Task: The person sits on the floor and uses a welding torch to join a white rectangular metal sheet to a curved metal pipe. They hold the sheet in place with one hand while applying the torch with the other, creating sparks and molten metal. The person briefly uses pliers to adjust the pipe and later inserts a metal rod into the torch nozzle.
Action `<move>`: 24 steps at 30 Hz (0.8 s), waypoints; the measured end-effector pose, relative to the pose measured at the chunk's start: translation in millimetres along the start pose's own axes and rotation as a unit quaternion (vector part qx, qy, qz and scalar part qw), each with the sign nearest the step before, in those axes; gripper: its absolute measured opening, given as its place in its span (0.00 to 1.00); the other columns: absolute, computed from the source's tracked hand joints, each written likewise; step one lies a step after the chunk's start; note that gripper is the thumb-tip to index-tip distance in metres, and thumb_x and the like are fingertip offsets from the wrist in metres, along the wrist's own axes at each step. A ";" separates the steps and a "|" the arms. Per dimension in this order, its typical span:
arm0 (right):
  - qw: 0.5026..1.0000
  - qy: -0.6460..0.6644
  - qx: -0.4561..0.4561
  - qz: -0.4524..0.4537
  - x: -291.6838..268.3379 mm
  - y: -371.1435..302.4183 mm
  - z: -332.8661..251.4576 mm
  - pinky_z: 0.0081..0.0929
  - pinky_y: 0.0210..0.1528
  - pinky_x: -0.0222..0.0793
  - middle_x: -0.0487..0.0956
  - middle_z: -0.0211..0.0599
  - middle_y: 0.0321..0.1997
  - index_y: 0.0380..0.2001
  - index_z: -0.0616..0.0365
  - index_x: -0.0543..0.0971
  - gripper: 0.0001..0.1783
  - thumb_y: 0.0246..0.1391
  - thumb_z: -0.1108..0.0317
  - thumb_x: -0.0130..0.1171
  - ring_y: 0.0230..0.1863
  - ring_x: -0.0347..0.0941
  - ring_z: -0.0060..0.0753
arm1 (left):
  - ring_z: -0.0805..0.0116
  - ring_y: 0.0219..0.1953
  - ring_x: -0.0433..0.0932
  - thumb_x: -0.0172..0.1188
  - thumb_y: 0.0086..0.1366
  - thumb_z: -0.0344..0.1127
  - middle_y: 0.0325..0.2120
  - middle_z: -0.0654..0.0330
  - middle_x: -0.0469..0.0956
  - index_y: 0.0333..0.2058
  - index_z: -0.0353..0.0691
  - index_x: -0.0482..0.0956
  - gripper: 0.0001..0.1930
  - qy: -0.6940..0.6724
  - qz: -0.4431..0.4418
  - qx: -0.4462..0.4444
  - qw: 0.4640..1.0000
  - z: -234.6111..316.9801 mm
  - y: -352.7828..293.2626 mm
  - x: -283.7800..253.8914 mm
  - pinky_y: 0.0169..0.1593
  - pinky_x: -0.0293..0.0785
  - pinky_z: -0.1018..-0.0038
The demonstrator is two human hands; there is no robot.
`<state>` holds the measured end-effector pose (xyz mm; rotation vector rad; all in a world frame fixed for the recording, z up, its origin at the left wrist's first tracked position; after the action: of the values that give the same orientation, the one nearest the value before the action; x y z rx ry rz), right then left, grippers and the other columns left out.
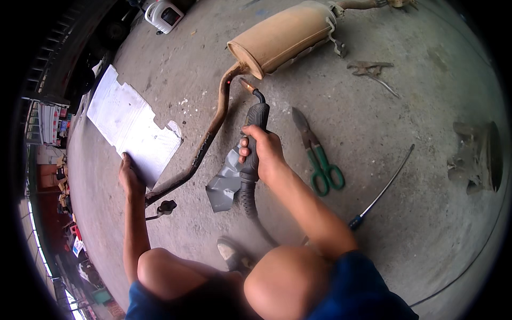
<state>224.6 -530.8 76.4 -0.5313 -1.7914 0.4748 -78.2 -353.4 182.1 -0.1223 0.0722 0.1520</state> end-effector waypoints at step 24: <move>0.856 -0.494 -0.119 0.093 23.9 5.8 -43.4 0.24 0.17 0.63 0.68 0.29 0.19 0.28 0.59 0.70 0.06 0.49 0.69 0.55 0.15 0.65 0.21 | 0.62 0.41 0.75 0.48 0.68 0.45 0.42 0.47 0.74 0.51 0.23 0.65 0.26 0.043 -0.146 -0.030 0.988 47.9 147.4 67.4 0.48 0.70 0.69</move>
<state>261.1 -510.1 103.3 -0.7028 -2.8318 0.7451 -31.7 -192.8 207.0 -0.1985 0.1342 -0.1441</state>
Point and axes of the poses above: each hand's wrist, its own y-axis towards the middle knuckle, its own x-axis out of the palm, z = x × y, the point moved 6 cm from there along y, towards the middle knuckle
